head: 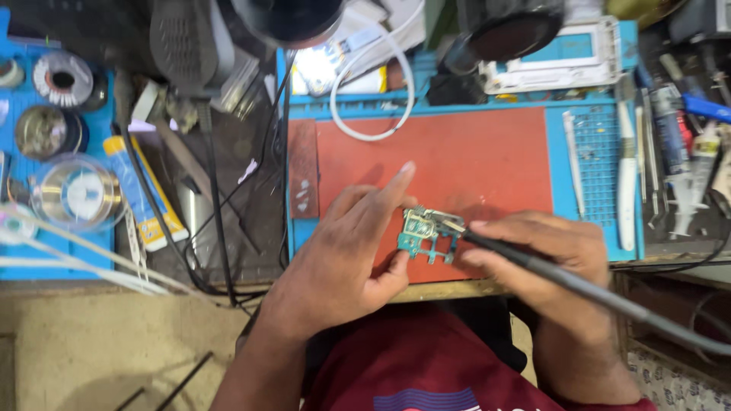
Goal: The person uses a metal pick to scrape and clean a small green circuit board on a red mat. They then apply a paste from a syringe onto the board and use a hot air gun to heat the treated area. The board is rotated and repositioned during the process.
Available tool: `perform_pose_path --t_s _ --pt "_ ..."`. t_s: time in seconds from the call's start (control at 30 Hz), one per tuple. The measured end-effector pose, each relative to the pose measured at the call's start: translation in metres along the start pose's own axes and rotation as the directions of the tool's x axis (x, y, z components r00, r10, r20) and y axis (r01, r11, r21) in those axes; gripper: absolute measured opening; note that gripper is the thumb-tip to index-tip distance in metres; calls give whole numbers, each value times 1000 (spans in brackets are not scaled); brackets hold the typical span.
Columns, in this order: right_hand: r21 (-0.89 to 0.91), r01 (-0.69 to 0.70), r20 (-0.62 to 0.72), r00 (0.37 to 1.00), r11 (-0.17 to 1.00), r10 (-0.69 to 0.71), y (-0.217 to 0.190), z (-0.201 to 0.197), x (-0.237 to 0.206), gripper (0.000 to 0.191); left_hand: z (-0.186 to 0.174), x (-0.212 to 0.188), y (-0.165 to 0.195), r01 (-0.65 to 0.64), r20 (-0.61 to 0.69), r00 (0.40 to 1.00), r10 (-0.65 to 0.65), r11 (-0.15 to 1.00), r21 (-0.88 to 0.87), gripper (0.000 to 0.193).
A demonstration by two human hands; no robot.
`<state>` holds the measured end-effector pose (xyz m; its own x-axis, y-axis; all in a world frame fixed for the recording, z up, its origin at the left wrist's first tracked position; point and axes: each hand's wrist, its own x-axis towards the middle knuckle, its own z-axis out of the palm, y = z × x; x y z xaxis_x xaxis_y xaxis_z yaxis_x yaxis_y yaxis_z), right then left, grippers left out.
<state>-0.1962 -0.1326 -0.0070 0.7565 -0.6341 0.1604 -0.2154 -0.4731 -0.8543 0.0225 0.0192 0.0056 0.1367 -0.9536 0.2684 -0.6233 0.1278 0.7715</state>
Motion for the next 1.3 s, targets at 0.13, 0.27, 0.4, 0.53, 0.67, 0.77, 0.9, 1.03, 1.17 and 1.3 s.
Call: perform_pose_path --t_s 0.13,0.27,0.4,0.53,0.67,0.77,0.9,1.03,1.17,1.3 --pt "34 68 -29 997 997 -67 -1 12 0 28 2 1 -2 -19 -13 1000 19 999 37 95" --pt "-6 90 -94 991 996 -90 -5 19 3 27 7 2 -2 13 -67 998 -7 996 87 97" --pt "-4 76 -109 991 997 -76 -8 20 3 23 12 1 -3 56 -125 991 -41 991 122 99" --pt "44 73 -92 993 996 -68 -6 22 -2 21 17 -4 -4 73 -146 988 -50 985 155 98" --pt "34 135 -132 983 990 -130 -4 26 -3 19 20 -7 -8 61 -156 987 -37 987 148 99" --pt "-18 102 -103 989 995 -103 -6 27 -3 18 21 -7 -8 64 -159 986 -40 987 148 99" --pt "-67 148 -111 982 987 -155 -10 29 -1 19 21 -5 -7 60 -166 986 -35 987 146 99" --pt "-101 155 -94 982 983 -165 -13 31 1 21 22 -7 -6 59 -166 985 -34 988 145 100" --pt "-114 152 -78 984 982 -161 -15 32 2 23 22 -8 -5 70 -160 986 -48 988 140 100" --pt "-104 136 -91 985 985 -146 -15 32 2 22 22 -7 -5 78 -156 986 -55 986 148 100"
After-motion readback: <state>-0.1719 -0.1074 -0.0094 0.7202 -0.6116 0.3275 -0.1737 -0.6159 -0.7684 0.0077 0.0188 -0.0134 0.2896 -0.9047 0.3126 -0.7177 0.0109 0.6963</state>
